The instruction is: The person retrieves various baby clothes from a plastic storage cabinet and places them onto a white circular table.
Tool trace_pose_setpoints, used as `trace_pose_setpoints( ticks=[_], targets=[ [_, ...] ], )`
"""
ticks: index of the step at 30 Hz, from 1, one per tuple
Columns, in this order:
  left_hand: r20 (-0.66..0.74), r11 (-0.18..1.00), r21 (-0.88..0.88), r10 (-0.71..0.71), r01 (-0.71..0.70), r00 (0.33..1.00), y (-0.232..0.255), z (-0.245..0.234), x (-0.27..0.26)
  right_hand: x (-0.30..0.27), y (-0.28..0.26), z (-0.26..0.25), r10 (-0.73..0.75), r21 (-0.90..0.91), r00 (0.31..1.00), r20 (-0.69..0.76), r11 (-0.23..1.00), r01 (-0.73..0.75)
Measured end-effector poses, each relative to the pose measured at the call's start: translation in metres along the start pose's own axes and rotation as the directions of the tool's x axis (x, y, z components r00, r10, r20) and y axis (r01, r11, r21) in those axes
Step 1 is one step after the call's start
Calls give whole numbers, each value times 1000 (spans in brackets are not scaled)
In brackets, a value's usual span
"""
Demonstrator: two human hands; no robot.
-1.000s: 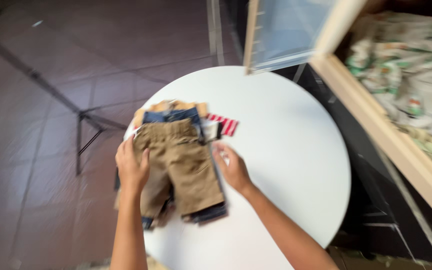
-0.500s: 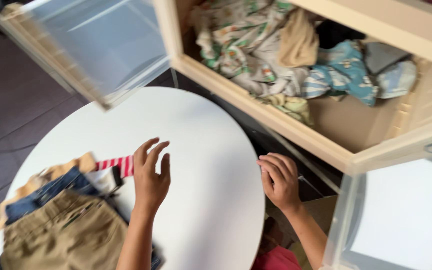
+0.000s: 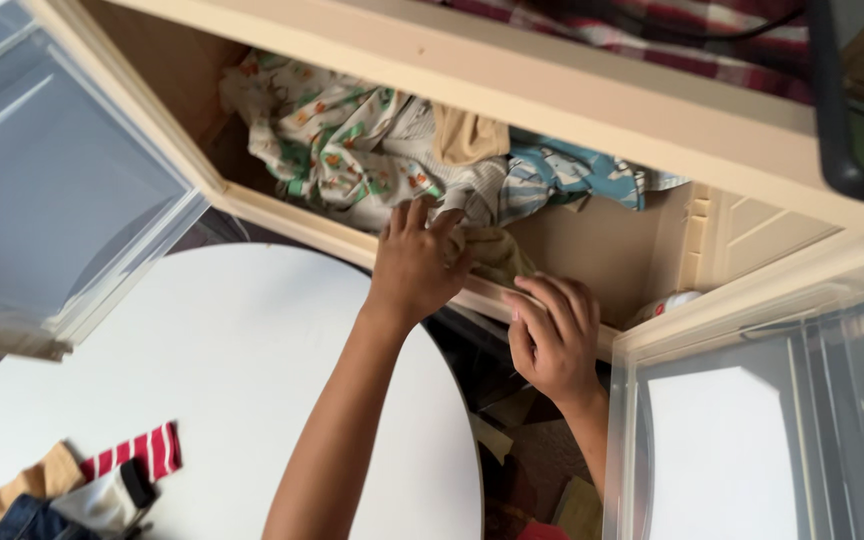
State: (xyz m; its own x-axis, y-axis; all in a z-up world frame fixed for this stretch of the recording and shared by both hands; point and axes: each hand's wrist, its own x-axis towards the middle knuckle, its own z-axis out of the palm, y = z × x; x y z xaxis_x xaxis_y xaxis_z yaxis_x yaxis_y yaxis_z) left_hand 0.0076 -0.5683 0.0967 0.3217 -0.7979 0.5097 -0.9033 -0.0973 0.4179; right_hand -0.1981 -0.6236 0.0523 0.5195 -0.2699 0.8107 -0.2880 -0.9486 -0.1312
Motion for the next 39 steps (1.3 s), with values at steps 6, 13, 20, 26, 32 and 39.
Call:
trace_pose_setpoints(
  ticks=[6, 13, 20, 26, 32, 39],
  targets=[
    [414, 960, 134, -281, 247, 866, -31, 64, 34, 6, 10, 11, 180, -173, 961, 211, 974, -145],
    [288, 958, -106, -227, 266, 930, -52, 81, 26, 12, 9, 18, 379, -254, 855, 353, 919, -303],
    [343, 902, -390, -46, 187, 938, -20, 47, 33, 33, 1, 14, 243, -258, 966, 86, 942, -214],
    [618, 923, -276, -43, 268, 785, 6, 53, 55, 26, 6, 14, 423, -149, 849, 317, 906, -396],
    [258, 997, -71, -8, 28, 966, 16, 85, 78, 20, 7, 22, 351, -279, 904, 244, 918, -281],
    [271, 998, 44, 20, -33, 962, -7, 150, 69, 23, 8, 24, 345, -300, 902, 259, 916, -265]
  ],
)
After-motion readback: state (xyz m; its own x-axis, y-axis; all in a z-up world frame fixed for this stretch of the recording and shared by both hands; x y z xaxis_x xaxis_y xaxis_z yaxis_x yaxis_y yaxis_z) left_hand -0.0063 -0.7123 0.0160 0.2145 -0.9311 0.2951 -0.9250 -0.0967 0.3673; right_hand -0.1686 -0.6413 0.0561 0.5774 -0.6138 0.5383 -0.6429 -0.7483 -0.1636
